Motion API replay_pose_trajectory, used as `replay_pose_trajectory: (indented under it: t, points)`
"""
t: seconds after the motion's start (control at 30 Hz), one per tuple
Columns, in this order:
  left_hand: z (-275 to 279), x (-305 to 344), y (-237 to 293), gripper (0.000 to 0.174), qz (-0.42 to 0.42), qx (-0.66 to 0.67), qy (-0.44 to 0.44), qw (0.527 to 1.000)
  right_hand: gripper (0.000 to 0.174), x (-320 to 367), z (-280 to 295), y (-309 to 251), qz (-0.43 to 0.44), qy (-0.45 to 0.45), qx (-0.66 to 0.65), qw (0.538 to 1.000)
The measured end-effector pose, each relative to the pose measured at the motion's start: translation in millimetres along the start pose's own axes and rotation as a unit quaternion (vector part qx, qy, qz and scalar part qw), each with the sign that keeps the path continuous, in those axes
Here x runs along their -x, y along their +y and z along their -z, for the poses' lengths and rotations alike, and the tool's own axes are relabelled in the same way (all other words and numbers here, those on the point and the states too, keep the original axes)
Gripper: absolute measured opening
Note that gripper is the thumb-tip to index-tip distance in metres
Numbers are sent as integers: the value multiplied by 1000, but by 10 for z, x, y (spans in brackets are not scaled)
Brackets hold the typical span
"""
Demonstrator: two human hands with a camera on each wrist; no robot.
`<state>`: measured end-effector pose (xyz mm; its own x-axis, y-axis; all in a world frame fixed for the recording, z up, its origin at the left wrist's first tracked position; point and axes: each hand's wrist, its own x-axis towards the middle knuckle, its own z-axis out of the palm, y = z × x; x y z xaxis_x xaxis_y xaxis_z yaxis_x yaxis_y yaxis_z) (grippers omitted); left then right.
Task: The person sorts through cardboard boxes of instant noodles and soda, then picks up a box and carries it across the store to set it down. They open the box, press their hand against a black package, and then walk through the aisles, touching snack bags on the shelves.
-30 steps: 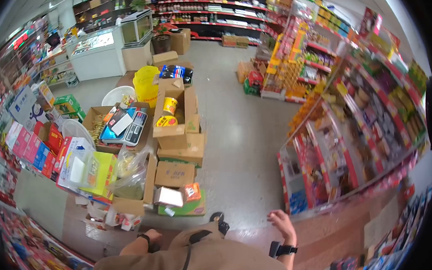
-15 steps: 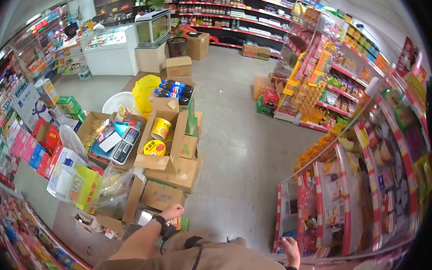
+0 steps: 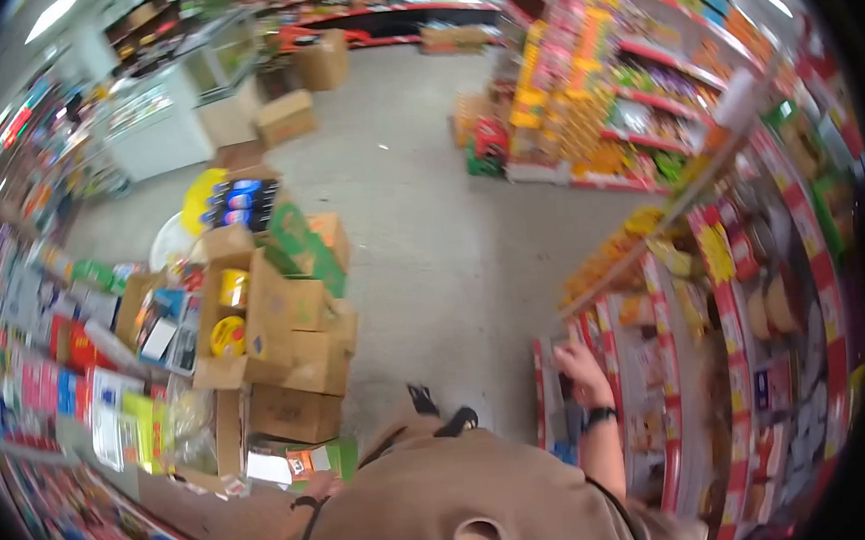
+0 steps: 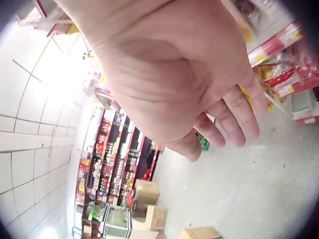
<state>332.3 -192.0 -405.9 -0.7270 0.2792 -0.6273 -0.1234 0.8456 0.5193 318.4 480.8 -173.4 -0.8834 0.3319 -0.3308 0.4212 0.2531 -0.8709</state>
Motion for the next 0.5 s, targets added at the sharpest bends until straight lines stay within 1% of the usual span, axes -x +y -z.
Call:
replay_pose_trajectory:
  t: [0.03, 0.07, 0.1, 0.13, 0.2, 0.27, 0.3, 0.37, 0.4, 0.47, 0.5]
  points:
    - [-25, 74, 127, 31, -242, -236, 70, 939, 24, -33, 28, -439, 11, -4, 30, 999]
    - [32, 146, 201, 31, -251, -242, 43, 936, 27, -175, 56, -704, -4, -8, 120, 993]
    - [14, 144, 283, 30, -243, -247, 19, 938, 30, -615, 43, -308, 56, -14, 166, 984]
    - [5, 128, 405, 29, -235, -251, 2, 939, 31, -666, 60, -740, -9, -60, 138, 989]
    - [63, -47, 658, 27, -219, -260, -19, 940, 31, -1061, -60, -782, 46, -72, 4, 996]
    - [247, -337, 868, 26, -203, -276, -31, 939, 31, -1441, -135, -829, 78, -93, 48, 991]
    - [397, -494, 975, 25, -194, -287, -36, 937, 31, -1604, -158, -896, 73, -85, 43, 993]
    - [671, -871, 1152, 23, -180, -307, -49, 933, 30, -1924, -146, -1041, 83, -124, 74, 986]
    - [790, -1085, 1264, 22, -176, -316, -58, 931, 30, -2089, -112, -1112, 74, -113, 72, 988]
    - [996, -1579, 1432, 21, -173, -335, -76, 923, 31, -2402, 18, -1207, 60, -123, 64, 989]
    - [1129, -1870, 1552, 20, -174, -345, -83, 919, 31, -2574, 102, -1192, 53, -107, 63, 991]
